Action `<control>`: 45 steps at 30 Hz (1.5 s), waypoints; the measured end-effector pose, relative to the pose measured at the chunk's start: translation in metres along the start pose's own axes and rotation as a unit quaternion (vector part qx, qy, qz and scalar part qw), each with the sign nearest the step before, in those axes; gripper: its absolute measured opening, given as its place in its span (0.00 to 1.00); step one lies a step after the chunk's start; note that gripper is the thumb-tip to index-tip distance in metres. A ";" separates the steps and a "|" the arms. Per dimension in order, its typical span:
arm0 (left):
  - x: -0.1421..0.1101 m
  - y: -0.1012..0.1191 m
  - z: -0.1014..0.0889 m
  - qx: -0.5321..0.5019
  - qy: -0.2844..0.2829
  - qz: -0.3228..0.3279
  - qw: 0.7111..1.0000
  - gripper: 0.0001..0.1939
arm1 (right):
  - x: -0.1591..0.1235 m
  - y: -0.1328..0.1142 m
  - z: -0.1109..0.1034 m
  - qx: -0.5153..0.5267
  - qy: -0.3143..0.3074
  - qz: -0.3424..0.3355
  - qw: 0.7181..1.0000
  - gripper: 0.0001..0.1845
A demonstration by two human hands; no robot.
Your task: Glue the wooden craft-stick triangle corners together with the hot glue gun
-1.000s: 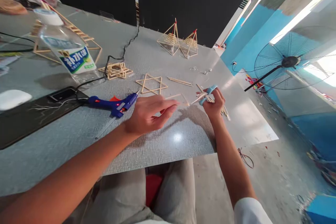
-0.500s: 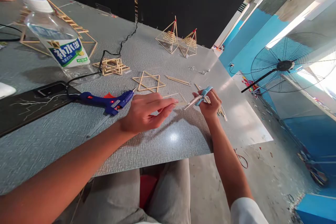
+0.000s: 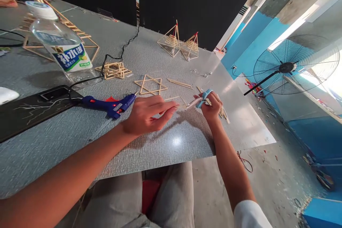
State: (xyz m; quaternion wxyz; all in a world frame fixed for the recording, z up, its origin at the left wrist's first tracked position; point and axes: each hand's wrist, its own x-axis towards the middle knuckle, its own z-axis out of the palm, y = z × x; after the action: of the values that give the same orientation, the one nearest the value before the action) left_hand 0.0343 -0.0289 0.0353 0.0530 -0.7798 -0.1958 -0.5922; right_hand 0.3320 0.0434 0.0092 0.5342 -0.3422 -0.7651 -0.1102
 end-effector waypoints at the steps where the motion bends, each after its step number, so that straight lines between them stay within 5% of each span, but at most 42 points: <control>1: 0.000 -0.001 0.000 -0.002 0.000 0.002 1.000 0.08 | 0.000 0.000 0.000 0.000 -0.003 0.004 1.000 0.09; 36: -0.007 -0.009 0.014 -0.012 0.050 -0.017 0.999 0.07 | -0.005 0.011 -0.003 -0.029 0.006 0.024 0.999 0.10; 45: -0.002 -0.008 0.011 -0.013 0.077 -0.019 0.997 0.07 | 0.000 0.001 -0.001 -0.038 -0.020 0.034 0.999 0.21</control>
State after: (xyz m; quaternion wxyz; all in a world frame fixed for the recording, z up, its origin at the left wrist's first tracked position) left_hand 0.0409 -0.0183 0.0284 0.0463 -0.7287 -0.1985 -0.6538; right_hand 0.3329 0.0437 0.0094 0.5089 -0.3897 -0.7590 -0.1140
